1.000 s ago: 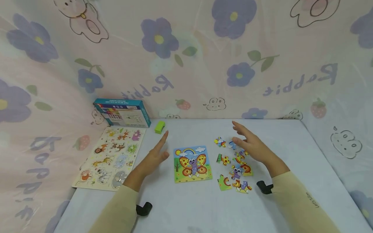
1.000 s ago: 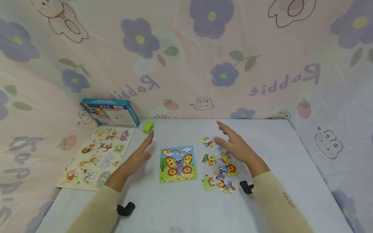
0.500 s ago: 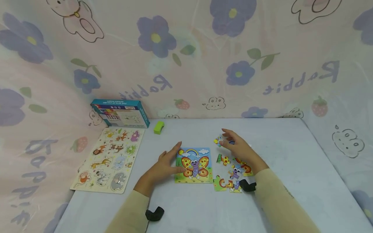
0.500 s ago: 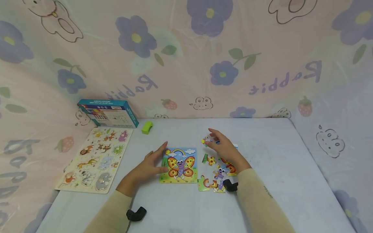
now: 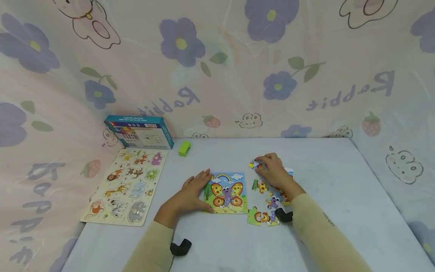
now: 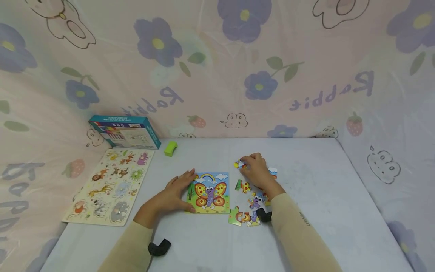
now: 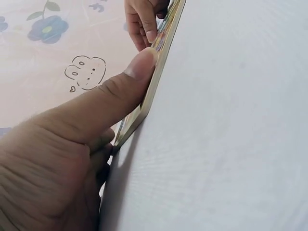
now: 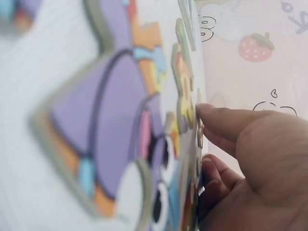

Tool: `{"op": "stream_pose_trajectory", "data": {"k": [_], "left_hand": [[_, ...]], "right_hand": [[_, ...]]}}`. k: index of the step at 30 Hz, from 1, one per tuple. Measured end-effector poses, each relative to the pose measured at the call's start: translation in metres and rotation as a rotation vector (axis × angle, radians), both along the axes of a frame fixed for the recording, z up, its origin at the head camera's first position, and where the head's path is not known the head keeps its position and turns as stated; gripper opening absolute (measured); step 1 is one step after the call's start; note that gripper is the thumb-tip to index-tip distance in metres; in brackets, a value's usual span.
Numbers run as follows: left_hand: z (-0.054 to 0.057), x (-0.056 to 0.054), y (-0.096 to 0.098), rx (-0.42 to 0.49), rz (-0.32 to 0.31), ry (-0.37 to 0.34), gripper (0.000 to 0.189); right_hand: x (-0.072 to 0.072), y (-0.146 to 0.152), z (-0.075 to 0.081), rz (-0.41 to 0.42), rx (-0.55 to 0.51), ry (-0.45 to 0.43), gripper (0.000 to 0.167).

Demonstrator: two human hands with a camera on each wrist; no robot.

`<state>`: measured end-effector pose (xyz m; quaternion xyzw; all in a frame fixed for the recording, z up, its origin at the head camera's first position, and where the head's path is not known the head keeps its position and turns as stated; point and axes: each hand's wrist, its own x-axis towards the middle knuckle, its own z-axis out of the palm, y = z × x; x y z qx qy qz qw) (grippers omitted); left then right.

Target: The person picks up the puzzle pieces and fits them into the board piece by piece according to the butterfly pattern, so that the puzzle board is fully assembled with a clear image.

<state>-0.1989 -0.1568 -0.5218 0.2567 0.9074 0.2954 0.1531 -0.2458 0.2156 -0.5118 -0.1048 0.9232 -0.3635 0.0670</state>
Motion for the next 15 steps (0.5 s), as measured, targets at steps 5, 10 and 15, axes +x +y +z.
{"op": "stream_pose_trajectory", "data": {"k": [5,10,15], "left_hand": [[-0.003,0.0018,-0.0055,-0.057,0.027,0.013,0.138],[-0.0029,0.0034,-0.0091,-0.057,0.022,0.031,0.143],[-0.0018,0.0045,-0.0078,-0.036,0.015,0.035,0.142]], "right_hand": [[0.001,-0.0003,-0.0016,-0.05,-0.073,-0.005,0.024],[0.0008,-0.0003,-0.0016,-0.053,-0.095,0.027,0.015],[0.0002,-0.002,0.0048,-0.042,-0.064,0.017,0.043]]}}
